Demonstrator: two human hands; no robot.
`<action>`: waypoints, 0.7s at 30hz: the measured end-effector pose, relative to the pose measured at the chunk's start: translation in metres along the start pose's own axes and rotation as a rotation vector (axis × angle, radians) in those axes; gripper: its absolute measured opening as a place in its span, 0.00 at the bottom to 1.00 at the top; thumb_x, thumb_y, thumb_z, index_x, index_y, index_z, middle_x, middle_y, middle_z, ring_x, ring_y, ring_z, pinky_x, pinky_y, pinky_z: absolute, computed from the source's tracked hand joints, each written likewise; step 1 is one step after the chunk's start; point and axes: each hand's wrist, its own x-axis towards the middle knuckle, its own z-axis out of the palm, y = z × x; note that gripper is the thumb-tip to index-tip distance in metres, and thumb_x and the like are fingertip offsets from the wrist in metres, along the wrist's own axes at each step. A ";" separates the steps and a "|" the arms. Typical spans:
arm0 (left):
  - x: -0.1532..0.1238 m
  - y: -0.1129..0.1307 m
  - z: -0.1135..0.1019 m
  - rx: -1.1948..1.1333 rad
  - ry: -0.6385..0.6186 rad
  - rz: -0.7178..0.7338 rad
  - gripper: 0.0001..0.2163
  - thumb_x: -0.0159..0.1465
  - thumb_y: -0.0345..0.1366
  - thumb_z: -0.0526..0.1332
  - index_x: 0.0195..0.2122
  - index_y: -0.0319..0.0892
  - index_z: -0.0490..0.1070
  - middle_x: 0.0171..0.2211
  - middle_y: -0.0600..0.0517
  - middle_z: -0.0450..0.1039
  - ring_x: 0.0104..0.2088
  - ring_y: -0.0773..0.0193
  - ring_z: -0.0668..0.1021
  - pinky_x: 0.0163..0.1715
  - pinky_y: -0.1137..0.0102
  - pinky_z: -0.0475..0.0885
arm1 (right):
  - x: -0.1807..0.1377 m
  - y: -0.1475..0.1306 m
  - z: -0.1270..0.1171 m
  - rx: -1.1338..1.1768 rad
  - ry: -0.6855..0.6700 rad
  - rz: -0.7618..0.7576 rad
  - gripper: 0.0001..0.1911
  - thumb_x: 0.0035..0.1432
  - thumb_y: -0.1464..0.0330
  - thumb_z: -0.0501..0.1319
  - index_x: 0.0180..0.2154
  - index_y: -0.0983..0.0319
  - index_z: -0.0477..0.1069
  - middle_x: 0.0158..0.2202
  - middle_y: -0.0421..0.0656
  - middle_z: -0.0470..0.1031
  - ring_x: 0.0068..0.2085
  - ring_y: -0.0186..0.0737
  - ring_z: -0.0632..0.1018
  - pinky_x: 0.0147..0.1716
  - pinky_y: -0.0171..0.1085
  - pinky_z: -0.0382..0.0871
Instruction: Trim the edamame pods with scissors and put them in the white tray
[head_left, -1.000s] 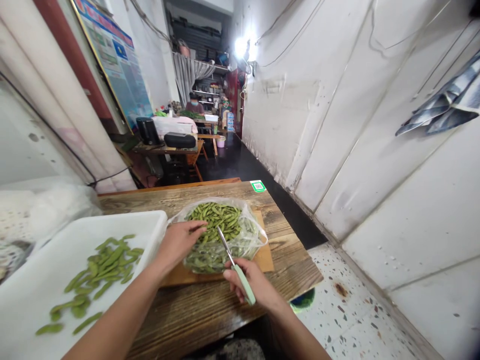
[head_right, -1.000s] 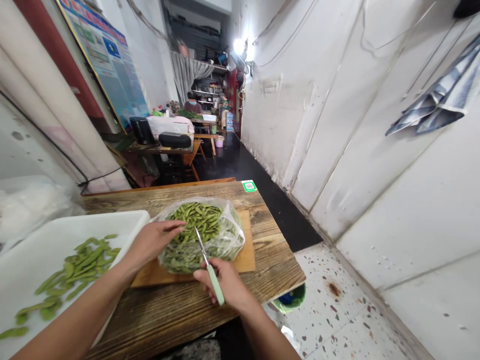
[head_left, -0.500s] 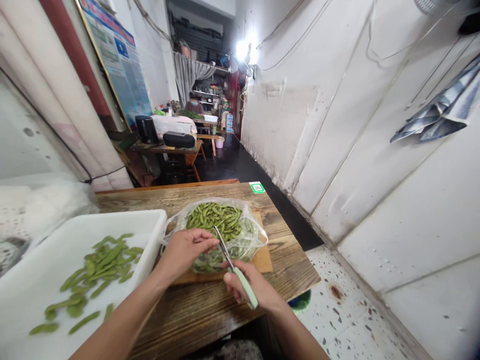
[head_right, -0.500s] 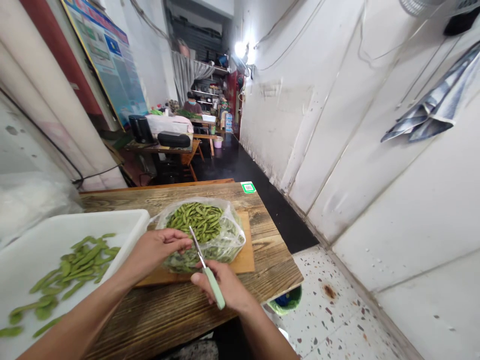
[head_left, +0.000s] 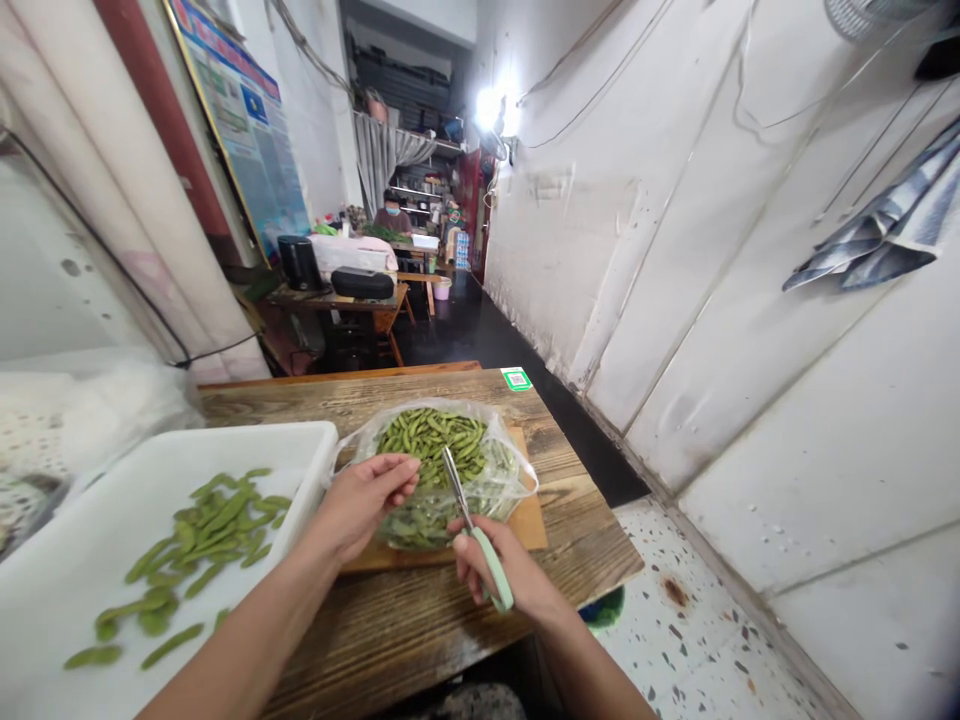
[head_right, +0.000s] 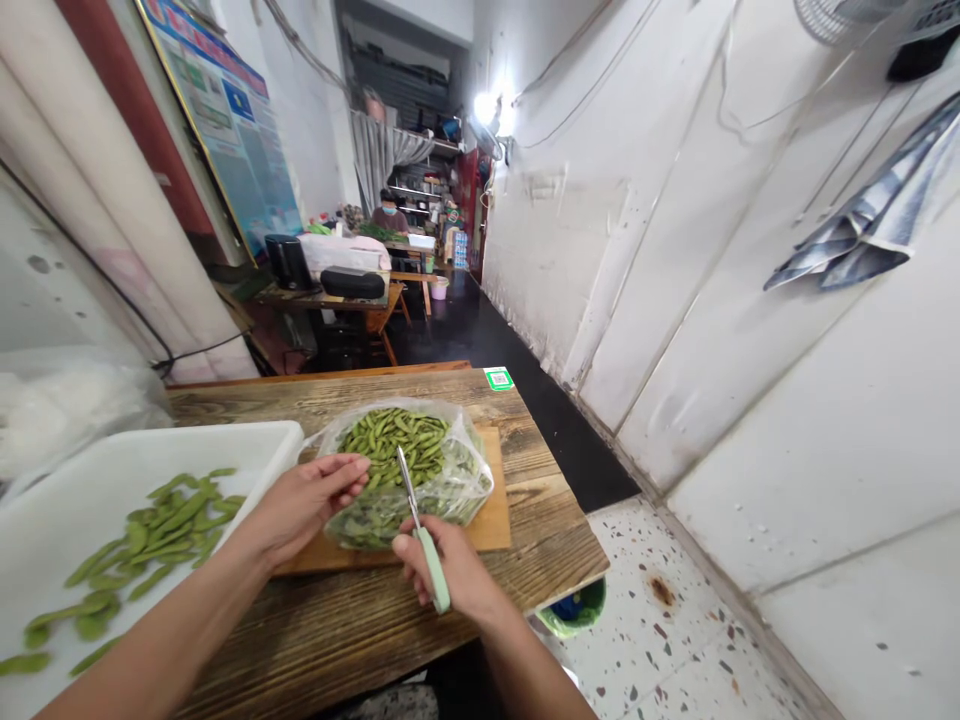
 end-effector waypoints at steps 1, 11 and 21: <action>-0.001 0.001 0.001 -0.072 -0.032 -0.035 0.10 0.49 0.36 0.71 0.30 0.39 0.75 0.24 0.53 0.77 0.25 0.70 0.75 0.26 0.78 0.69 | 0.000 0.000 0.000 -0.005 -0.002 -0.008 0.32 0.50 0.45 0.61 0.43 0.65 0.66 0.22 0.34 0.66 0.17 0.26 0.65 0.15 0.28 0.59; -0.009 -0.003 0.011 -0.081 -0.016 -0.042 0.15 0.45 0.39 0.73 0.28 0.37 0.71 0.24 0.50 0.78 0.24 0.69 0.77 0.26 0.77 0.72 | -0.003 0.002 -0.001 -0.073 -0.044 -0.009 0.30 0.53 0.47 0.61 0.47 0.63 0.66 0.23 0.35 0.65 0.19 0.26 0.65 0.16 0.27 0.60; -0.014 -0.015 0.014 0.035 0.004 0.016 0.18 0.41 0.46 0.73 0.26 0.37 0.74 0.21 0.53 0.76 0.23 0.69 0.75 0.24 0.75 0.69 | -0.002 0.000 0.004 -0.055 -0.074 0.007 0.27 0.54 0.46 0.59 0.39 0.64 0.67 0.21 0.34 0.65 0.15 0.25 0.63 0.11 0.25 0.57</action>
